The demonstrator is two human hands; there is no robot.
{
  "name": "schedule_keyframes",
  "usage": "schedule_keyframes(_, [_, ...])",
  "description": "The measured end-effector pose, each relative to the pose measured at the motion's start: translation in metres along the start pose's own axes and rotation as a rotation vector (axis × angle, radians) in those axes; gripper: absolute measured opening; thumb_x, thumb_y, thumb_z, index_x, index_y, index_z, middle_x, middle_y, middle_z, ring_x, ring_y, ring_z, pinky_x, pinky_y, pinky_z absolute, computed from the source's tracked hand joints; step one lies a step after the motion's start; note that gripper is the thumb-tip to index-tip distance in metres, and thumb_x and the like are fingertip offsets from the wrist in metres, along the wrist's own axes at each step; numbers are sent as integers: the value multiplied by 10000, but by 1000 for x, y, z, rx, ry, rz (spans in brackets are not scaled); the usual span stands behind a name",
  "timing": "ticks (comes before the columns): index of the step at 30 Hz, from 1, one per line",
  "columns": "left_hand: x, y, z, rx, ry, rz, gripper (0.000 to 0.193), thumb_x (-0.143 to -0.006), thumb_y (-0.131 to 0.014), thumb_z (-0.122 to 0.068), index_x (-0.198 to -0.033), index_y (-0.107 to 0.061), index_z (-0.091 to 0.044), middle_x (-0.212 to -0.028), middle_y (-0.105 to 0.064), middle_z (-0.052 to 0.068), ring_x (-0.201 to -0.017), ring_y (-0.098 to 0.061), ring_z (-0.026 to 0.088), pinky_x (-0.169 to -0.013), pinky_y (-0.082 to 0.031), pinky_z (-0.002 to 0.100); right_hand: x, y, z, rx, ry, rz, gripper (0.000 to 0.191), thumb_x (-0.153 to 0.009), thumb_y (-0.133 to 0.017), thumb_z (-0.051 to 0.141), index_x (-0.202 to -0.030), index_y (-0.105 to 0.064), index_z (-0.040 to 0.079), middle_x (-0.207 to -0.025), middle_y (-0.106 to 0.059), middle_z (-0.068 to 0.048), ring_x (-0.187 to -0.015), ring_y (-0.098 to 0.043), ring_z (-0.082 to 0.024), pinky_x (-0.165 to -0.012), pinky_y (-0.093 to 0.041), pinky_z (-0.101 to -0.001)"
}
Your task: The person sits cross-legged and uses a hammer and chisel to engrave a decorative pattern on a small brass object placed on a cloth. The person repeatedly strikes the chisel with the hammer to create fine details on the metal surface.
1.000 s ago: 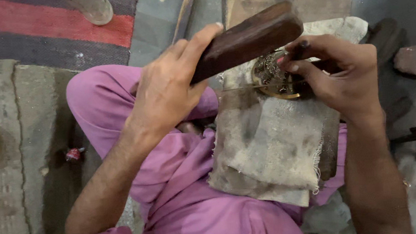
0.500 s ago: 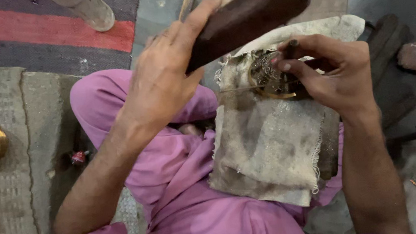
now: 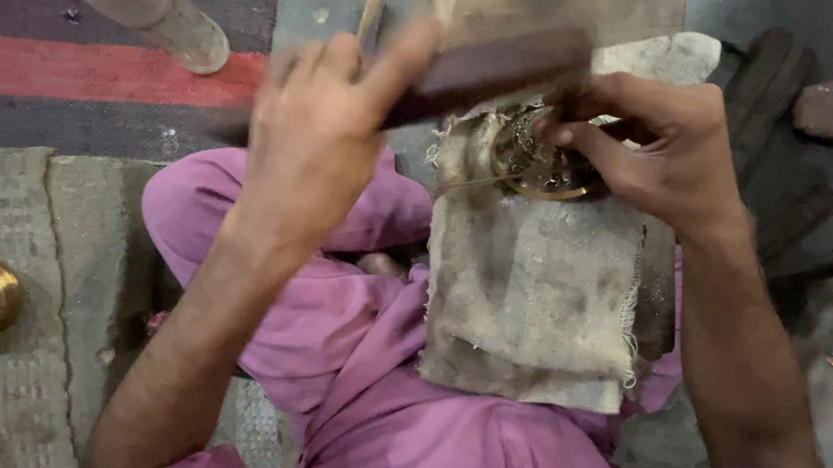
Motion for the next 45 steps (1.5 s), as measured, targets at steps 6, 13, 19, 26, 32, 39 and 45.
schedule_keyframes(6, [11,-2,17,281,200,95,859,-861,-760,8,-1602,-411,-251,-1105,-614,151,-1005,-649,394,-868,-534,493,1,3,-13,-304,-33,17,217,-1013,-699,-106,-1226,-685,-70,-1098,-749,-144,-1027,-773,-197,-957,-670,-308])
schedule_keyframes(13, [19,-6,-2,558,219,88,748,-945,-763,-32,-1575,-390,-183,-1333,-680,207,-1181,-702,401,-928,-592,441,1,8,-27,-317,-39,68,227,-985,-707,-123,-1205,-675,-80,-1133,-729,-147,-1053,-762,-213,-977,-671,-316])
schedule_keyframes(19, [9,-7,-11,558,198,70,789,-931,-762,-39,-1589,-357,-200,-1303,-708,194,-1153,-743,370,-926,-603,444,2,10,-30,-328,17,75,229,-984,-720,-111,-1206,-688,-70,-1143,-740,-148,-1027,-764,-199,-934,-677,-288])
schedule_keyframes(26, [-10,-11,-26,253,98,104,733,-944,-757,-16,-1547,-393,-219,-1109,-647,145,-1094,-697,320,-979,-554,484,1,13,-32,-288,18,74,230,-969,-738,-107,-1191,-702,-62,-1117,-754,-141,-1003,-769,-188,-892,-677,-267])
schedule_keyframes(32, [-16,-3,-30,101,37,49,815,-876,-741,30,-1572,-436,-264,-1078,-578,108,-1031,-645,329,-939,-522,474,1,15,-33,-231,17,68,220,-962,-759,-99,-1174,-721,-50,-1038,-768,-143,-969,-773,-172,-866,-663,-253])
schedule_keyframes(39, [-16,-1,-27,363,70,14,843,-795,-712,-1,-1535,-361,-200,-1186,-594,165,-1039,-618,388,-896,-517,483,1,16,-32,-242,38,64,236,-960,-757,-78,-1188,-710,-39,-1114,-761,-137,-1043,-774,-201,-920,-673,-278])
schedule_keyframes(45, [-17,-4,-30,-149,-8,32,763,-953,-734,59,-1588,-468,-273,-992,-560,77,-933,-614,284,-911,-525,455,-1,16,-34,-212,68,89,253,-953,-750,-69,-1201,-711,-33,-1120,-765,-142,-1026,-779,-210,-889,-683,-284])
Point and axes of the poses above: each hand's wrist, its own x-axis away from the middle knuckle, its own y-axis out of the back of the hand, z = x × y, the point moved 8 cm from there along -x, towards the middle knuckle
